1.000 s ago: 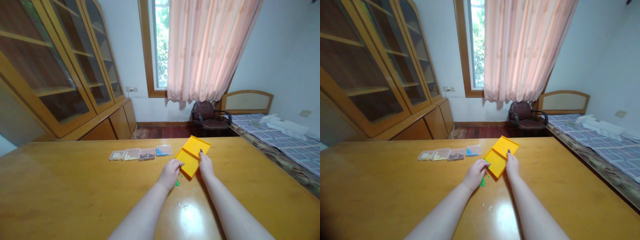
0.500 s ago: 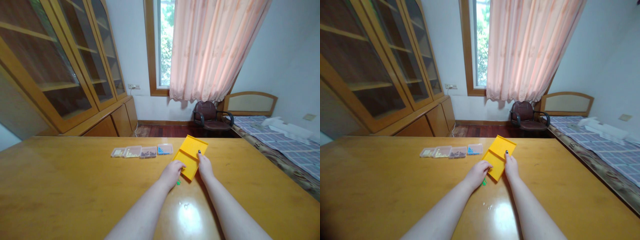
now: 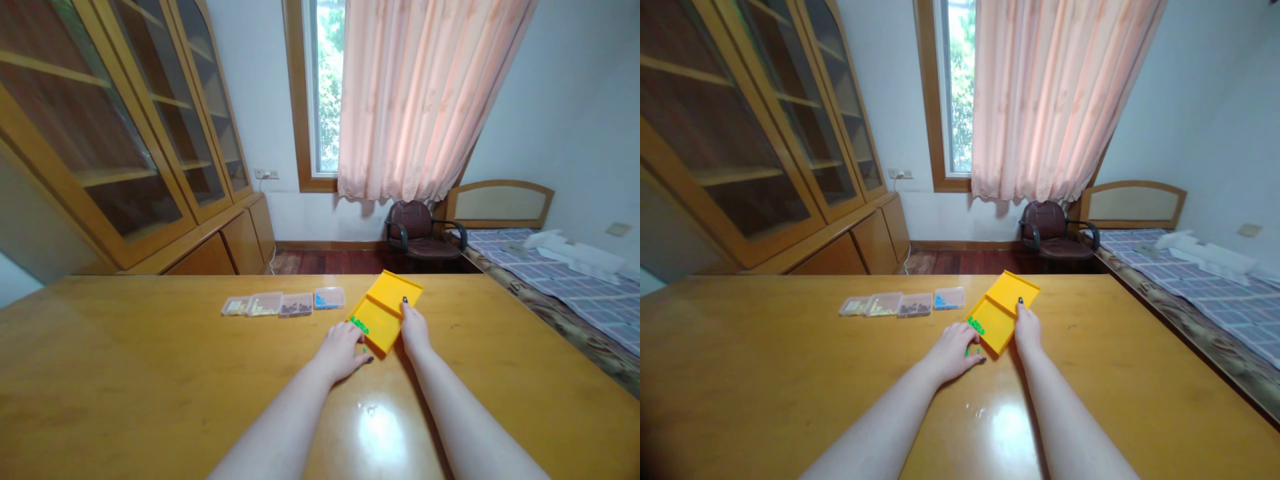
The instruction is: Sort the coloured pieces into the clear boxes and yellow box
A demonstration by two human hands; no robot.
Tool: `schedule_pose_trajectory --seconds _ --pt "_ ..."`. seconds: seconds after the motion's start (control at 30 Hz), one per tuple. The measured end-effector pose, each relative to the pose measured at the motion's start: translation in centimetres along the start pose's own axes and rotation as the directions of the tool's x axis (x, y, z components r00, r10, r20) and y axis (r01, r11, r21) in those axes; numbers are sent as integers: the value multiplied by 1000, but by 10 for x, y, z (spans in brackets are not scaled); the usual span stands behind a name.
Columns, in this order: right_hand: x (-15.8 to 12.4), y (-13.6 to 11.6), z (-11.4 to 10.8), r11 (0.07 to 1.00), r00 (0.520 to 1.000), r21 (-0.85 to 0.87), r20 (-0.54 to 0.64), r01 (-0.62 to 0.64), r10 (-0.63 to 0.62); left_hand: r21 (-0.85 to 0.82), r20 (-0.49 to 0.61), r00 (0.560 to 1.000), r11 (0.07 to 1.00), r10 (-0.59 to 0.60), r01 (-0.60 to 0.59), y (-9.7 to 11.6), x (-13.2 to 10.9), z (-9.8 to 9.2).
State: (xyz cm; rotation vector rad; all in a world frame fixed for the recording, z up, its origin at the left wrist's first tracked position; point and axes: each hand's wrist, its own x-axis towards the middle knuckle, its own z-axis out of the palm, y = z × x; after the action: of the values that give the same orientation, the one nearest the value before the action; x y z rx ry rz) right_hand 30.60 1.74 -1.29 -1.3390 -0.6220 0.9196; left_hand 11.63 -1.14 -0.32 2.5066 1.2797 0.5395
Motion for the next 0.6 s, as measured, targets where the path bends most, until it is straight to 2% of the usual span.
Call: schedule_pose_trajectory --seconds 0.37,0.6 --pt "2 3 0 1000 1000 -22 9 7 -7 89 61 995 993 -78 72 -5 4 4" --pt "-1 1 1 1000 1000 -19 3 13 -13 17 22 999 999 49 -49 -5 4 4"
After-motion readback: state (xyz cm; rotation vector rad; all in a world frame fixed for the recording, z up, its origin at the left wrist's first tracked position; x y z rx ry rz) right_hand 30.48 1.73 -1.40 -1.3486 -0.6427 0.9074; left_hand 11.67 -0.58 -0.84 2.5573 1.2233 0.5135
